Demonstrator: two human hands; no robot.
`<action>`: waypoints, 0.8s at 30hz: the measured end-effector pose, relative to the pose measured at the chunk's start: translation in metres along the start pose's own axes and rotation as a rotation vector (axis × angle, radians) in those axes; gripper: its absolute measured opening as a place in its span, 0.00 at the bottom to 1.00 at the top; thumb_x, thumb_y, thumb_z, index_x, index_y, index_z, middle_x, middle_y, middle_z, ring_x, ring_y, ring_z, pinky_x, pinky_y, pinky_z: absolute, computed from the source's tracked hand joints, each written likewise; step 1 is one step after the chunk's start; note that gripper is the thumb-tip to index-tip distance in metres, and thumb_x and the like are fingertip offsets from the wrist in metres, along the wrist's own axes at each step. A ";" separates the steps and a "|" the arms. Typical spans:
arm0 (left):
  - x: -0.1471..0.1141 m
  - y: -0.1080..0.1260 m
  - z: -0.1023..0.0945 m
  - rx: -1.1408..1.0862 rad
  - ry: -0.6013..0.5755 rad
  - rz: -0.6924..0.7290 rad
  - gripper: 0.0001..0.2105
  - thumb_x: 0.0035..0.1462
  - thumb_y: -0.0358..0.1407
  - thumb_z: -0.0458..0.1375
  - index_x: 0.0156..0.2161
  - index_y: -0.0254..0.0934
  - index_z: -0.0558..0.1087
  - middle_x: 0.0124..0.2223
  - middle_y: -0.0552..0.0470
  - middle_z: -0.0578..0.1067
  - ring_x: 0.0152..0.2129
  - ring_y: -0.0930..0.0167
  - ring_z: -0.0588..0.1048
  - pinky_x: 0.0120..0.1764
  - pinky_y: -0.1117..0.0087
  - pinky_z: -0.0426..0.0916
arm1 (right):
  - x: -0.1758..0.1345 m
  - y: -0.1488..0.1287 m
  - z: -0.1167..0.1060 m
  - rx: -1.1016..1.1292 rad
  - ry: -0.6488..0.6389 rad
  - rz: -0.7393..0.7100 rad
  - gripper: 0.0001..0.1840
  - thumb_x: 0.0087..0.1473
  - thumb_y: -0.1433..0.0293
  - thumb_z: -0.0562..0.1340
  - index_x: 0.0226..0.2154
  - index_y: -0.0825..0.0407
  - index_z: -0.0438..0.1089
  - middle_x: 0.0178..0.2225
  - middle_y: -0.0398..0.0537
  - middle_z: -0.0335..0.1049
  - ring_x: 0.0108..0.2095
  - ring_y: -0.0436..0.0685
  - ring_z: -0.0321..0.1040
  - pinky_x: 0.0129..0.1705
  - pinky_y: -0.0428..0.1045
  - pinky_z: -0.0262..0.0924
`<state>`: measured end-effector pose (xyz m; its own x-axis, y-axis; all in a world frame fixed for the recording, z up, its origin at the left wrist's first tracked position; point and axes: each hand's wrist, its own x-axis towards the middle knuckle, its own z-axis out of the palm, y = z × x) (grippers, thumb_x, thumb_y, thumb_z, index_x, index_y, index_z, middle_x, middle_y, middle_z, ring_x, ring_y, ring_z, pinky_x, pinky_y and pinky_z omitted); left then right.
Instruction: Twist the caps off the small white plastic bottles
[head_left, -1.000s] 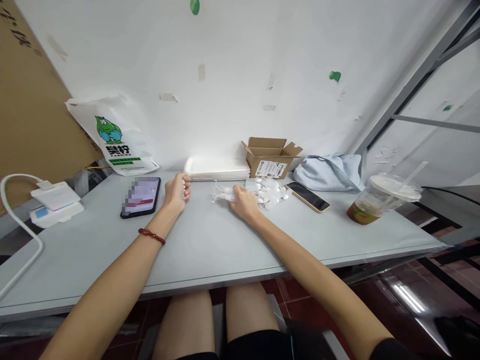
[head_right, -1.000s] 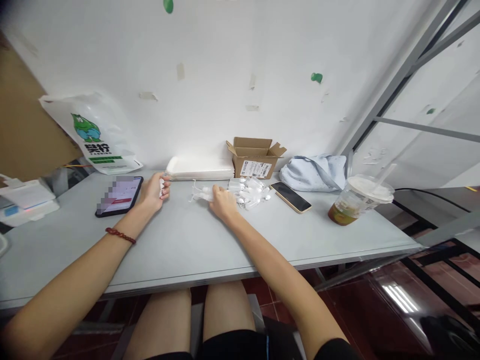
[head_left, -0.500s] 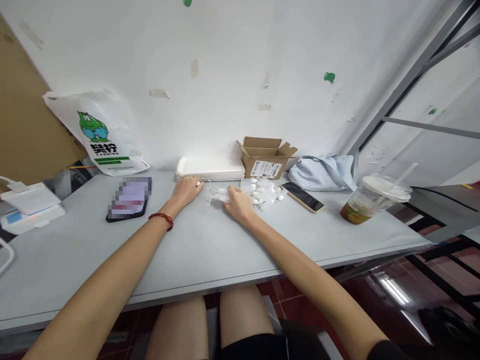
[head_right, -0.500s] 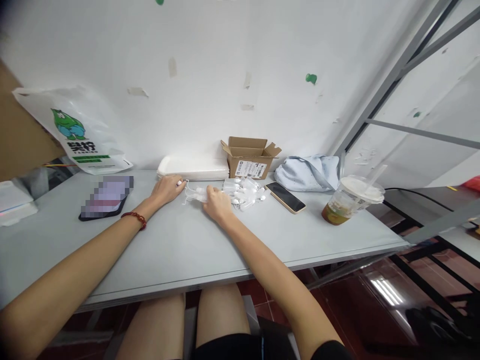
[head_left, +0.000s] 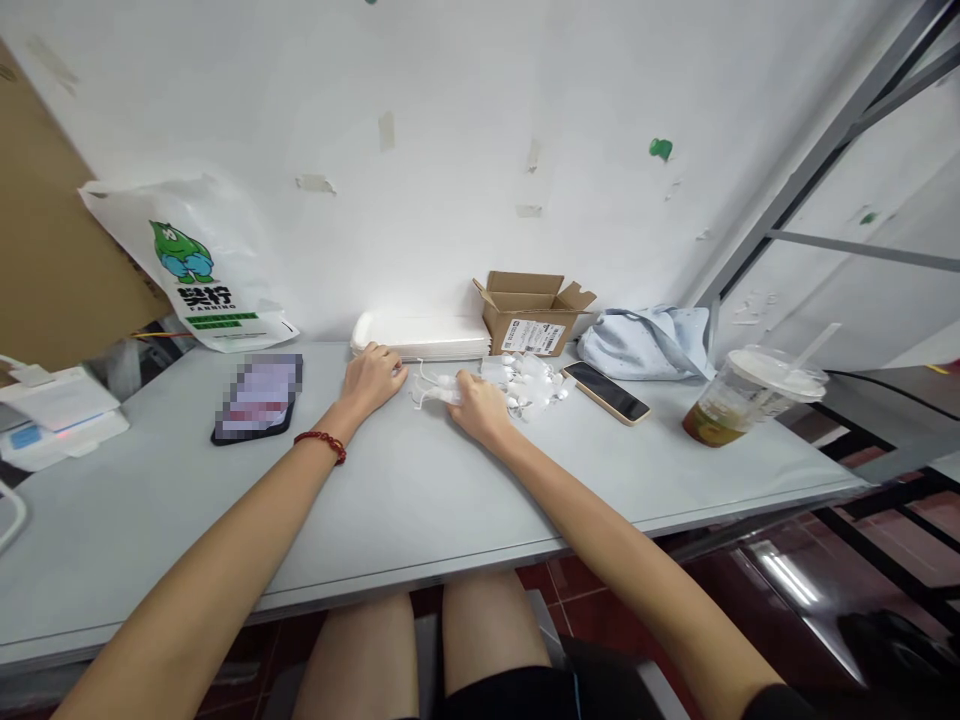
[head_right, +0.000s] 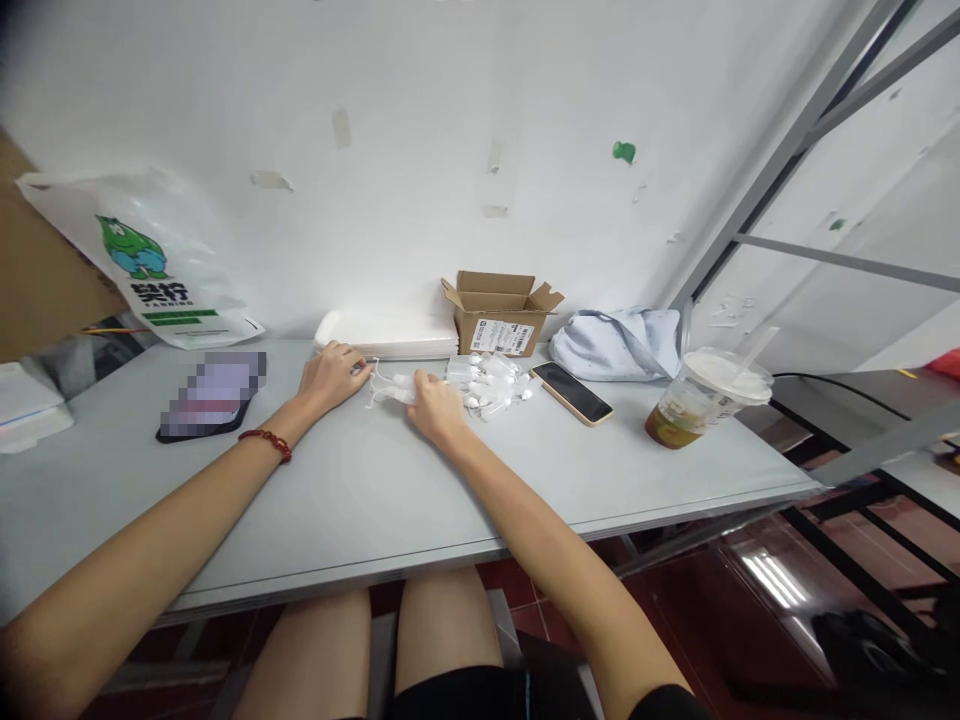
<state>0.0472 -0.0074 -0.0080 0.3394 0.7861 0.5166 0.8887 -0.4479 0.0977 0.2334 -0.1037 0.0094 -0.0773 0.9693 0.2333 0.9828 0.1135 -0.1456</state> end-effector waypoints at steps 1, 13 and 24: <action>0.000 -0.001 0.001 0.001 0.009 0.006 0.11 0.56 0.37 0.51 0.30 0.36 0.75 0.36 0.41 0.76 0.41 0.58 0.70 0.35 0.62 0.65 | 0.000 0.000 0.000 0.001 -0.002 0.003 0.13 0.53 0.68 0.56 0.43 0.51 0.62 0.43 0.51 0.72 0.38 0.61 0.71 0.32 0.49 0.57; -0.007 -0.006 -0.036 -0.557 0.360 -0.453 0.10 0.50 0.37 0.52 0.26 0.35 0.72 0.25 0.50 0.74 0.23 0.70 0.71 0.31 0.70 0.66 | 0.001 0.005 -0.003 0.057 0.013 0.046 0.13 0.52 0.68 0.55 0.42 0.52 0.64 0.40 0.54 0.74 0.37 0.62 0.70 0.31 0.49 0.54; -0.018 0.003 -0.049 -0.757 -0.366 -0.429 0.08 0.39 0.35 0.58 0.15 0.37 0.68 0.17 0.52 0.70 0.12 0.73 0.65 0.18 0.72 0.57 | 0.006 0.015 -0.001 0.474 0.172 0.158 0.06 0.44 0.69 0.59 0.30 0.52 0.65 0.26 0.46 0.69 0.29 0.56 0.64 0.29 0.47 0.51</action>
<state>0.0284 -0.0439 0.0247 0.2193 0.9754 0.0213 0.5675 -0.1453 0.8104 0.2482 -0.0961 0.0096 0.1335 0.9374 0.3217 0.7934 0.0935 -0.6015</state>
